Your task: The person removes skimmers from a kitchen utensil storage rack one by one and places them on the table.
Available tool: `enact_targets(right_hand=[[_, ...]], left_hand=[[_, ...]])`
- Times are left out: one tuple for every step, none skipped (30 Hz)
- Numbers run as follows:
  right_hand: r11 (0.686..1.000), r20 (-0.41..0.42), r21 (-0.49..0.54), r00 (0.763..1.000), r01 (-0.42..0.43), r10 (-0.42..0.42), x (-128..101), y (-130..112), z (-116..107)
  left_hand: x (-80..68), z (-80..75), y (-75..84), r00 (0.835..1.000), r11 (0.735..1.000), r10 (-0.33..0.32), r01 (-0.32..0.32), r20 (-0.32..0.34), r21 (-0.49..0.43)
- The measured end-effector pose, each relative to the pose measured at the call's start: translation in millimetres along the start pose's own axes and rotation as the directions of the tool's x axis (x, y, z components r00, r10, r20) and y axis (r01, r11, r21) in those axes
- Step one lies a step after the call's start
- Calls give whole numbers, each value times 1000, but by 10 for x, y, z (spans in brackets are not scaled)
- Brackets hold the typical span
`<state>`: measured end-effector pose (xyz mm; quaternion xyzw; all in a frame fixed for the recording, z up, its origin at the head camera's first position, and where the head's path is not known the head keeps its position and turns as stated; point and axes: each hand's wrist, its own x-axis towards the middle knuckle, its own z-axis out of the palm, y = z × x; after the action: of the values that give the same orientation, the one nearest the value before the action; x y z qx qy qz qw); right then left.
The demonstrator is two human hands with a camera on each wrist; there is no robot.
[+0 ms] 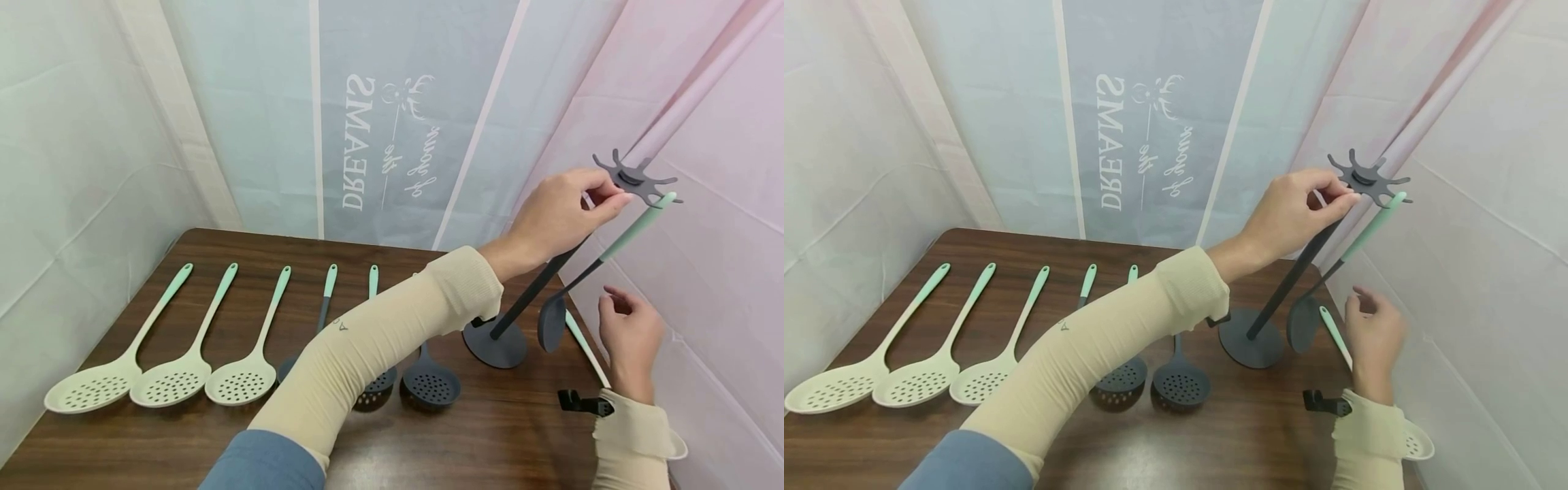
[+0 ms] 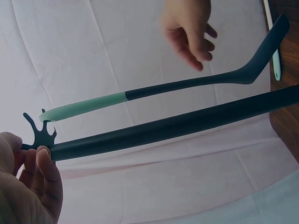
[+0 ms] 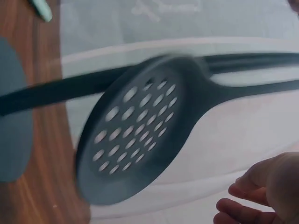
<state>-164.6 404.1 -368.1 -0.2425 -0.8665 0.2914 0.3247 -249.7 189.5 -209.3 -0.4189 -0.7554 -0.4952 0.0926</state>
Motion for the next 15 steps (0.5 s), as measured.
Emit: enact_targets(right_hand=[[1000,-18,21,1000,19,-18,-6,-36,-8],[998,-40,41,998,40,-38,-14,-72,-14],[996,-55,62,997,56,-52,-19,-103,-22],[994,-68,86,996,68,-62,-23,-134,-31],[991,-81,107,994,82,-73,-26,-163,-40],[988,-93,127,992,93,-81,-29,-192,-48],[984,-101,145,991,103,-88,-32,-219,-58],[981,-106,162,990,109,-93,-35,-244,-67],[978,-109,176,989,115,-96,-38,-268,-77],[974,-110,191,989,119,-99,-40,-292,-86],[972,-108,202,989,122,-102,-42,-315,-95],[969,-104,213,989,124,-104,-44,-337,-103],[966,-100,223,989,127,-107,-46,-358,-111],[963,-95,236,990,128,-109,-48,-378,-119],[959,-90,252,990,129,-109,-51,-398,-126]], left_hand=[[0,1,-1,1000,1000,-2,2,-1,1],[0,2,-1,1000,1000,-3,3,-1,2],[0,4,-1,1000,1000,-4,4,-1,5],[1,6,0,1000,1000,-5,5,0,8],[3,8,2,1000,1000,-5,5,0,12],[5,10,3,1000,1000,-5,5,0,15],[7,11,5,1000,1000,-4,4,1,18],[8,12,6,1000,1000,-1,1,1,20],[8,12,7,1000,1000,-1,1,1,19],[9,12,7,1000,1000,-2,2,0,18],[9,11,6,1000,1000,-2,2,-1,17],[8,11,6,1000,1000,-3,3,-3,14],[8,11,5,1000,1000,-4,4,-3,12],[8,10,6,1000,1000,-7,7,-3,11],[8,10,6,1000,1000,-10,10,-3,10]])
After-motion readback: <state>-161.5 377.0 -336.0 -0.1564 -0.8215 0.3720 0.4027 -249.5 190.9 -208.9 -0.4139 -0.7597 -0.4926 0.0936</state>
